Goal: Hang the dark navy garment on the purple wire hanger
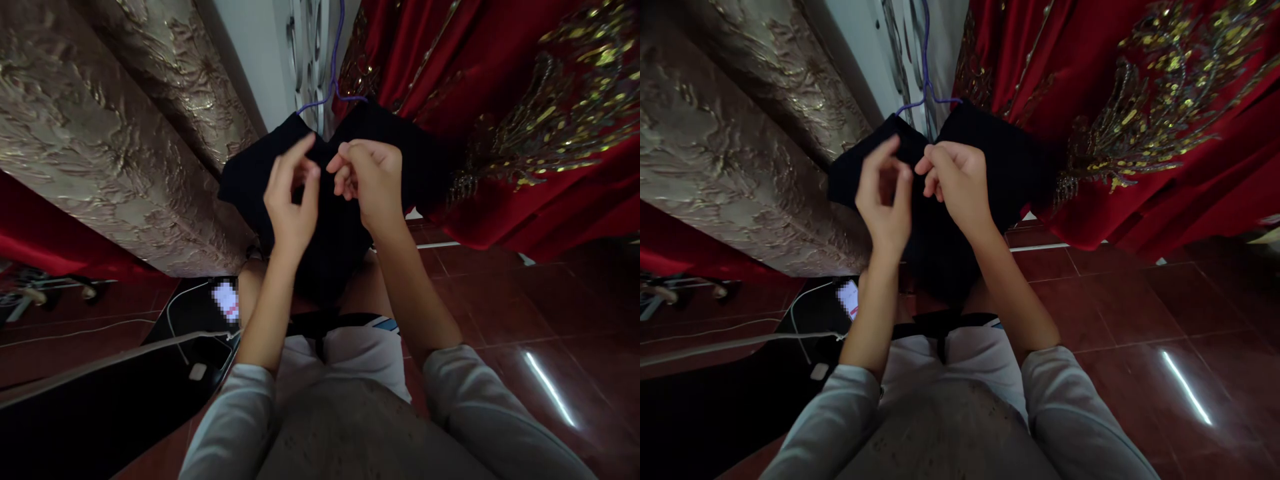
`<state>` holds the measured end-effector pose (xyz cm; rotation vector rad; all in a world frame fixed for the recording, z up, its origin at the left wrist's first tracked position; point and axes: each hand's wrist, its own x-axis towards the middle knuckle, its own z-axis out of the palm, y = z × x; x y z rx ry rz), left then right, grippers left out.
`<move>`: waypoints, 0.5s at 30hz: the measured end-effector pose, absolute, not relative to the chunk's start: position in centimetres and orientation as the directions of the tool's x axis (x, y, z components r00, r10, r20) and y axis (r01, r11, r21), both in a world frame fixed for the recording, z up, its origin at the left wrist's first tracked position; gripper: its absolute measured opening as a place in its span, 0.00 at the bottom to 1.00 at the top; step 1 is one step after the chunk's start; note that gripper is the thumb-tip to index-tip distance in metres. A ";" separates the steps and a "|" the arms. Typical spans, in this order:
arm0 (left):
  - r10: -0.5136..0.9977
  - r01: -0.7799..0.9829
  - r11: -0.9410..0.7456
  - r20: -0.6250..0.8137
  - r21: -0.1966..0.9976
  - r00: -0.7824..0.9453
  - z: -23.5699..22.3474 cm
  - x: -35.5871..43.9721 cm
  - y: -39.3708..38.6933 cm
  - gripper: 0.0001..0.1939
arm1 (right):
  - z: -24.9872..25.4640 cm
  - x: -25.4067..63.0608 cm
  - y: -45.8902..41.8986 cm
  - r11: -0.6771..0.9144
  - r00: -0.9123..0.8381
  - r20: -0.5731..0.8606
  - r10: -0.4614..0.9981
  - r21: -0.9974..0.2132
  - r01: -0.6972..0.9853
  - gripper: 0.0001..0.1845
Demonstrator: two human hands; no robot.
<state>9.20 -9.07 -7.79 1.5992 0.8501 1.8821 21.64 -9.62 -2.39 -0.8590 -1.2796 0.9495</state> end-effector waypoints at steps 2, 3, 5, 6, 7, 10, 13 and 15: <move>0.726 0.061 -0.682 0.684 0.729 -0.068 -5.5 8.6 -8.2 0.15 | -2.7 21.9 -9.4 0.409 0.045 0.407 0.912 -0.910 -0.070 0.19; 0.721 0.095 -0.689 0.693 0.719 -0.017 -4.9 8.5 -7.9 0.15 | -3.1 21.9 -9.2 0.417 0.057 0.415 0.908 -0.907 -0.055 0.19; 0.702 0.158 -0.706 0.711 0.690 0.032 -4.5 8.4 -7.6 0.17 | -4.7 21.8 -8.5 0.423 0.090 0.421 0.903 -0.906 0.002 0.19; 0.690 0.185 -0.714 0.723 0.675 0.024 -4.4 8.2 -7.4 0.18 | -6.0 21.6 -8.1 0.415 0.103 0.418 0.903 -0.909 0.044 0.19; 0.675 0.208 -0.721 0.738 0.661 -0.002 -4.5 7.7 -7.2 0.18 | -7.5 21.3 -7.8 0.398 0.108 0.406 0.907 -0.913 0.093 0.19; 0.622 0.224 -0.723 0.757 0.654 -0.201 -4.7 4.3 -5.1 0.14 | -11.9 20.3 -7.6 0.306 0.073 0.326 0.942 -0.929 0.210 0.19; 0.697 -0.060 -0.582 0.459 0.811 -0.551 -6.4 -0.6 -1.5 0.05 | -13.8 18.9 -8.6 0.292 -0.006 0.301 0.954 -0.918 0.267 0.18; 0.803 -0.335 -0.399 0.149 0.854 -0.578 -9.1 -2.5 0.3 0.14 | -13.6 17.8 -9.4 0.330 -0.071 0.323 0.944 -0.899 0.289 0.17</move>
